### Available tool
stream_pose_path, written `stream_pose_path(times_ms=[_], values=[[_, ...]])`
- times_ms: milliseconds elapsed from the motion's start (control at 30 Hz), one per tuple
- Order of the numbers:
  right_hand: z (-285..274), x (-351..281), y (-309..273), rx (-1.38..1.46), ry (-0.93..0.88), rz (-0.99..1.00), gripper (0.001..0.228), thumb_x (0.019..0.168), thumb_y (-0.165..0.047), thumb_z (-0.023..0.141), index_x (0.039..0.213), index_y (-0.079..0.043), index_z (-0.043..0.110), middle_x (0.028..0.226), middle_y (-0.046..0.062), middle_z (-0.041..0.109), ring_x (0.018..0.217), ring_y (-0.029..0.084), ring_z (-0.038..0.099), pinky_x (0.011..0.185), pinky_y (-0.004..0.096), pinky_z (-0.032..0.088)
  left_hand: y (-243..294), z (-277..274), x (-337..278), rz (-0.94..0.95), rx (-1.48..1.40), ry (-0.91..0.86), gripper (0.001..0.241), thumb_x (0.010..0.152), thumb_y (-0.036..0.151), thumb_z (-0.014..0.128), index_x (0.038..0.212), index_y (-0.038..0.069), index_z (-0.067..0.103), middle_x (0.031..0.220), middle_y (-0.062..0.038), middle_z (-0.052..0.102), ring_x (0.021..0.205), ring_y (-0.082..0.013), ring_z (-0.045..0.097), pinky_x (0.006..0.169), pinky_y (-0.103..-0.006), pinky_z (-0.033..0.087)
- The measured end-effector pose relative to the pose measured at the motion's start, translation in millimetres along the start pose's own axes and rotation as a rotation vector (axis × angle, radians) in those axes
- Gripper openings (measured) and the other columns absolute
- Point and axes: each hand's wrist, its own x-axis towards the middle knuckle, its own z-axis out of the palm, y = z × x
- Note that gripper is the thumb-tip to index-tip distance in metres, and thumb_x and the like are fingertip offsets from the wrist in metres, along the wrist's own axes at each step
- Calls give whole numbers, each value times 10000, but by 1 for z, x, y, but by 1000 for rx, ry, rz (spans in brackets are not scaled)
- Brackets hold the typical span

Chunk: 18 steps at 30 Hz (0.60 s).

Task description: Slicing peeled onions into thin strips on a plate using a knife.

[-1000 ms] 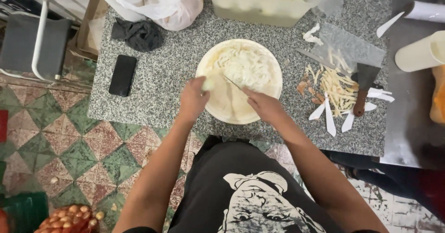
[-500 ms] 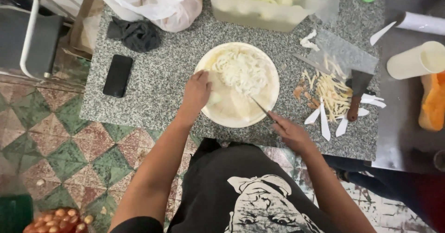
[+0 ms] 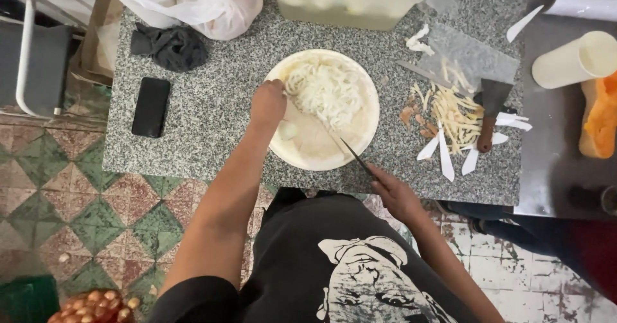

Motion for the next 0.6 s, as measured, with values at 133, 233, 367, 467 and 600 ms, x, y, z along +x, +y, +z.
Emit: stream_pose_path(times_ms=[133, 233, 367, 467, 600], values=[[1, -1, 18, 61, -24, -50, 489, 1079, -245, 464, 1568, -243, 463, 1382, 223, 631, 704, 321, 703, 645, 453, 541, -1, -9, -2, -122, -190, -40, 146, 875, 169, 719, 1008, 118, 749, 927, -108, 692, 874, -298, 737, 756, -420, 607], [-4, -7, 10, 97, -19, -35, 507, 1068, -204, 463, 1574, -221, 457, 1412, 237, 606, 846, 412, 718, 653, 447, 544, 12, -32, -10, -99, -146, -55, 138, 913, 121, 705, 1029, 70, 758, 917, -140, 701, 882, -335, 746, 770, -437, 620], [-4, -12, 1, 75, -2, -2, 504, 1057, -215, 501, 1560, -210, 478, 1059, 304, 726, 770, 399, 724, 654, 444, 545, 12, -35, -10, -111, -155, -45, 151, 906, 110, 726, 1044, 62, 763, 933, -145, 718, 903, -338, 752, 775, -444, 626], [-4, -12, 4, 61, -5, 2, 508, 1048, -217, 514, 1556, -230, 488, 1017, 295, 732, 770, 409, 726, 647, 451, 554, 12, -34, -9, -129, -124, -46, 146, 915, 135, 730, 1047, 83, 766, 942, -128, 726, 914, -322, 756, 790, -429, 627], [-1, -10, 6, 74, -16, -11, 504, 1060, -219, 494, 1564, -227, 472, 1049, 294, 718, 762, 394, 716, 646, 449, 555, 21, -50, -15, -175, -205, 5, 168, 945, 169, 704, 1086, 95, 760, 956, -130, 738, 926, -326, 753, 802, -441, 619]])
